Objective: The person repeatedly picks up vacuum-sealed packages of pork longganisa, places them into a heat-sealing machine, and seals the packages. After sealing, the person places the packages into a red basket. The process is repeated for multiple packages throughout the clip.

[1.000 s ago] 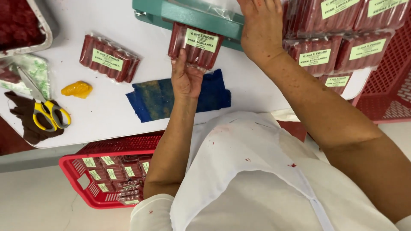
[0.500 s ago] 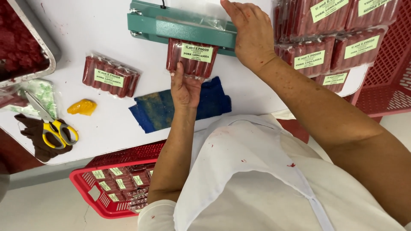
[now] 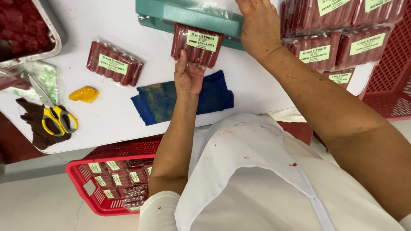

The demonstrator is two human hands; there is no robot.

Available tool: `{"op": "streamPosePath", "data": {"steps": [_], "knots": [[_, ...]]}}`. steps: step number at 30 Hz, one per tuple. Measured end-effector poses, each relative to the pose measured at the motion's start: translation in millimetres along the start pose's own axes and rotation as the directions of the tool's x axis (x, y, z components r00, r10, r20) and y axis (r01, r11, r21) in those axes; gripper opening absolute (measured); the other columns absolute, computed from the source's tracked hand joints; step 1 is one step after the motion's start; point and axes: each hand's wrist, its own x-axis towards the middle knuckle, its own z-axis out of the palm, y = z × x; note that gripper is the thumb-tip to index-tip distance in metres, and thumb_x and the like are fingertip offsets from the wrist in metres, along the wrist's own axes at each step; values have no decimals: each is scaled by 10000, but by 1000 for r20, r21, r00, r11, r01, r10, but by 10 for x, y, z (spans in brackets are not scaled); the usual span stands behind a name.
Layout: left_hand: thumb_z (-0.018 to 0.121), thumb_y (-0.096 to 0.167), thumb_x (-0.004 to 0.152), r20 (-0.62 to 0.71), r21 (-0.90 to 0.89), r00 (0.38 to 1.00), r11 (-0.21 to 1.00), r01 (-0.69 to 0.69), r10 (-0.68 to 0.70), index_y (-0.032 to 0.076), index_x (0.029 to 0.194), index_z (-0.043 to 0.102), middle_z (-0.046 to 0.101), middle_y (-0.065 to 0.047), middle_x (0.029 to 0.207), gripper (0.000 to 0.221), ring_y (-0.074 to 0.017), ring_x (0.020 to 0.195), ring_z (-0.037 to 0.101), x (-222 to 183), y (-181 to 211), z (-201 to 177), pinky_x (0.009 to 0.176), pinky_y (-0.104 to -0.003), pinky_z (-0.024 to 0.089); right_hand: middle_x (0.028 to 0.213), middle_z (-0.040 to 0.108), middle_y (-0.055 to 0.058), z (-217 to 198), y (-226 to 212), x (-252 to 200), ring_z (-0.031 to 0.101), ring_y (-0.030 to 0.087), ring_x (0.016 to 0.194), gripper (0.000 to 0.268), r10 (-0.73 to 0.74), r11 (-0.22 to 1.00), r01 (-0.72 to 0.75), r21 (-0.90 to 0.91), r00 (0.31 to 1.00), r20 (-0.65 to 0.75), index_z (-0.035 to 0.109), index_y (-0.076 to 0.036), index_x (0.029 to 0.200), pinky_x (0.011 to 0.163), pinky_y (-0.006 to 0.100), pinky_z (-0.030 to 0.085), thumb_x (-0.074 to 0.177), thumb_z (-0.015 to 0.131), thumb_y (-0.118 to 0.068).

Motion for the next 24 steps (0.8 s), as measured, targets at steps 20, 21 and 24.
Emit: {"op": "streamPosePath", "data": {"steps": [20, 21, 24], "knots": [[718, 315, 890, -1, -131, 998, 990, 55, -56, 129, 1268, 662, 719, -161, 1192, 425, -367, 1006, 734, -931, 587, -374, 716, -539, 640, 1573, 404, 186, -330, -1616, -937, 408, 357, 1444, 669, -173, 413, -47, 910, 976, 129, 361, -93, 1578, 1190, 500, 331, 1000, 682, -196], [718, 315, 890, 0, -126, 998, 990, 59, -59, 129, 1268, 662, 719, -161, 1192, 425, -367, 1006, 734, -1010, 694, -231, 716, -539, 640, 1573, 404, 186, -299, -1619, -981, 408, 357, 1444, 669, -168, 411, -47, 910, 978, 127, 361, -93, 1578, 1190, 500, 331, 1000, 682, -196], [772, 283, 873, 223, 9, 969, 994, -110, 105, 75, 1370, 607, 622, -189, 1387, 564, -329, 1229, 643, -1146, 1036, 127, 1047, -574, 528, 1604, 363, 139, -322, -1500, -1123, 389, 317, 1457, 741, -206, 443, -82, 893, 960, 191, 347, -126, 1589, 1182, 502, 343, 958, 728, -203]]}}
